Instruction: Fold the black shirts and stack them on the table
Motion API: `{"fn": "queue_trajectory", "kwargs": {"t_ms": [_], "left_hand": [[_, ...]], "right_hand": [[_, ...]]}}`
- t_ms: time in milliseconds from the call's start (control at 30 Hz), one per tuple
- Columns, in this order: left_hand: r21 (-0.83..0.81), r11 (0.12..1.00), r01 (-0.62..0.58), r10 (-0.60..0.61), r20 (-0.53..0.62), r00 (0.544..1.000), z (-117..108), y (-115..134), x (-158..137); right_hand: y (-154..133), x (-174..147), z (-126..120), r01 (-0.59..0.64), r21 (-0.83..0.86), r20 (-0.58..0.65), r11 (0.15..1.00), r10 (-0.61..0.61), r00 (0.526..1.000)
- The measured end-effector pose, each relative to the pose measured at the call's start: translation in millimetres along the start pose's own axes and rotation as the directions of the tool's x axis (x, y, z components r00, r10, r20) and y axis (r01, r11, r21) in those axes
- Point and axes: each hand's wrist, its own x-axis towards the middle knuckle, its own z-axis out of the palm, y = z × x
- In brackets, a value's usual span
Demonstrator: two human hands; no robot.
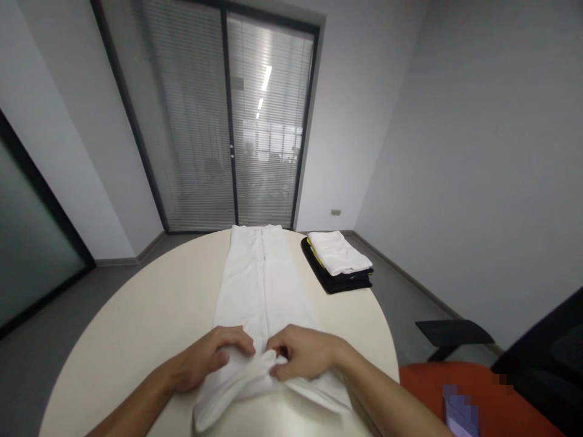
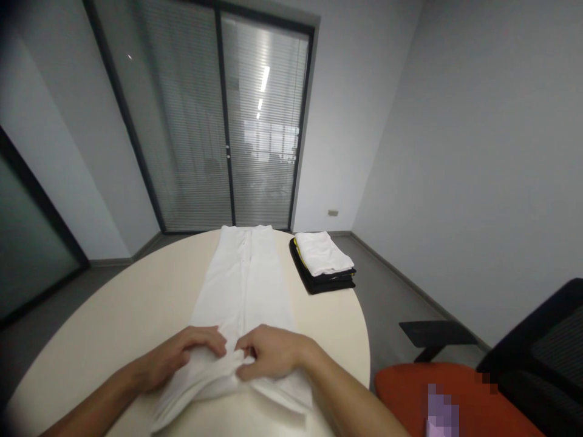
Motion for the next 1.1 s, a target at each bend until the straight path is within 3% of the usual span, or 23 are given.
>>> {"fn": "queue_trajectory", "kwargs": {"t_ms": [133,233,300,400,500,600,700,833,900,967,1100], "left_hand": [[-0.163,0.984,0.075,-0.088,-0.072,0.994,-2.7,-6.4,-2.7],[-0.256,0.964,0.077,-0.097,-0.064,0.993,-0.2,-0.7,4.6],[-0.216,0.965,0.149,-0.172,-0.090,0.981,3.4,2.7,9.9],[-0.029,0.950,0.310,-0.309,-0.189,0.932,8.4,4.1,14.2],[0.063,0.928,0.368,-0.350,-0.192,0.917,7.8,3.7,13.9],[0.023,0.930,0.366,-0.364,-0.068,0.929,1.5,6.8,11.8],[-0.042,0.917,0.396,-0.391,0.085,0.916,-5.3,15.7,9.9],[-0.100,0.902,0.420,-0.388,0.243,0.889,-8.1,25.4,7.6],[-0.137,0.898,0.418,-0.377,0.250,0.892,-7.5,24.7,6.7],[-0.224,0.893,0.391,-0.347,0.213,0.914,-7.5,21.1,7.3],[-0.411,0.866,0.283,-0.295,0.036,0.955,-14.7,15.0,17.4]], "right_hand": [[6.9,11.5,-18.2,-0.042,-0.010,-0.218,0.999,0.039,0.975],[16.0,22.8,-25.2,-0.059,-0.034,-0.285,0.998,0.047,0.957],[23.0,29.6,-26.5,-0.073,-0.056,-0.284,0.996,0.054,0.957],[32.2,36.2,-25.8,-0.098,-0.096,-0.262,0.991,0.070,0.962],[37.8,37.3,-25.5,-0.119,-0.097,-0.256,0.988,0.091,0.962],[39.2,34.7,-25.9,-0.128,-0.012,-0.165,0.992,0.125,0.978],[37.5,31.2,-23.7,-0.135,0.146,0.045,0.980,0.130,0.990],[34.8,27.0,-16.6,-0.230,0.338,0.314,0.913,0.121,0.942],[34.6,24.6,-15.4,-0.253,0.390,0.362,0.885,0.105,0.926],[34.6,22.1,-18.7,-0.215,0.432,0.319,0.876,0.074,0.945],[33.2,20.2,-39.2,-0.077,0.480,0.054,0.874,0.058,0.997]]}}
